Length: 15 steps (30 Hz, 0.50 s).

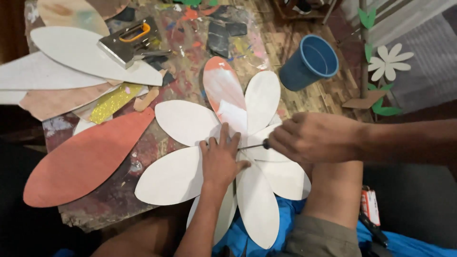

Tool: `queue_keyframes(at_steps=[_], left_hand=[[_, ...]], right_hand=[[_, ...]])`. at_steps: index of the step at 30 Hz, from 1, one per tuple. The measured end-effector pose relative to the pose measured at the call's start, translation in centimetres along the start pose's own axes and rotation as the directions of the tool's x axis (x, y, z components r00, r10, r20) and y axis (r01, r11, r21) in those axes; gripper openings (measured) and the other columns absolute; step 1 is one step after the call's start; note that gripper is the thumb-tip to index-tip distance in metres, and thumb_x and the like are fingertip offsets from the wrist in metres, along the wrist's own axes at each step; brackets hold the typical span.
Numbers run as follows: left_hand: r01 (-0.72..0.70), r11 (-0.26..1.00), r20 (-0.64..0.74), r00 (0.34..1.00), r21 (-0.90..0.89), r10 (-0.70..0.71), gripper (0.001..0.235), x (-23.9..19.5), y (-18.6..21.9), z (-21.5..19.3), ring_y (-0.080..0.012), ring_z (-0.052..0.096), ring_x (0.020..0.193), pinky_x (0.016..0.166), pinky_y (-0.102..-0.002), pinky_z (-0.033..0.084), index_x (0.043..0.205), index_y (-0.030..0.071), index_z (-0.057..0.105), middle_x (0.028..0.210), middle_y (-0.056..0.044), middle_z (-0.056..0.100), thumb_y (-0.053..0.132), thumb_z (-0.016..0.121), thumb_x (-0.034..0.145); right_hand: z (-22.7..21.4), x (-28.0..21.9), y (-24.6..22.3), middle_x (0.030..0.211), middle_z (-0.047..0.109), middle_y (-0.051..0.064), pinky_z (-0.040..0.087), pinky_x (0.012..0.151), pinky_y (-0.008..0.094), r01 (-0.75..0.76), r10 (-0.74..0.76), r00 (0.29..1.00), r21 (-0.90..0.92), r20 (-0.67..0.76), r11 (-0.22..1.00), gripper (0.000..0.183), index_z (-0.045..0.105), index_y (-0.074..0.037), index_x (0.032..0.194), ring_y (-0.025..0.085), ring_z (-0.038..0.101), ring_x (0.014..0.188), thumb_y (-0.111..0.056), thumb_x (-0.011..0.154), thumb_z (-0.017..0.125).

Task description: Using a screwdriver to assemble or pierce wooden flower petals

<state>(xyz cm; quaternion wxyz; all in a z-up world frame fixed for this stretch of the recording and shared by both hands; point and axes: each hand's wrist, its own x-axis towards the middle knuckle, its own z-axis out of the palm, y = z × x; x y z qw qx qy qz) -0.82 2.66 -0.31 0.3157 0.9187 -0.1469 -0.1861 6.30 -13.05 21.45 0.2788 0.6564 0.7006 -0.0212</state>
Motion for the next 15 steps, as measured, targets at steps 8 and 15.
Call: queue_keyframes(at_steps=[8, 15], left_hand=[[-0.001, 0.998, -0.182, 0.983, -0.057, -0.010, 0.094, 1.0, -0.1, 2.6, -0.0465, 0.060, 0.102, 0.092, -0.061, 0.037, 0.139, 0.019, 0.059, 0.156, -0.021, 0.044, 0.047, 0.095, 0.058], [0.050, 0.998, -0.133, 0.990, -0.030, -0.054, 0.089, 1.3, 0.6, 1.5, -0.0420, 0.064, 0.097, 0.091, -0.061, 0.041, 0.136, 0.020, 0.058, 0.156, -0.018, 0.040, 0.042, 0.098, 0.060]], right_hand=[[2.8, -0.5, -0.4, 0.068, 0.067, 0.008, 0.058, 0.058, 0.045, -0.595, 0.219, 0.701, 0.387, 0.679, 0.704, 0.025, 0.060, -0.018, 0.091, 0.032, 0.073, 0.066, -0.042, 0.093, 0.054], [2.0, 0.4, -2.1, 0.089, 0.086, 0.007, 0.067, 0.080, 0.039, -0.988, 0.256, 0.141, 0.120, 0.956, 0.098, 0.040, 0.079, -0.022, 0.103, 0.029, 0.083, 0.091, -0.054, 0.095, 0.056]])
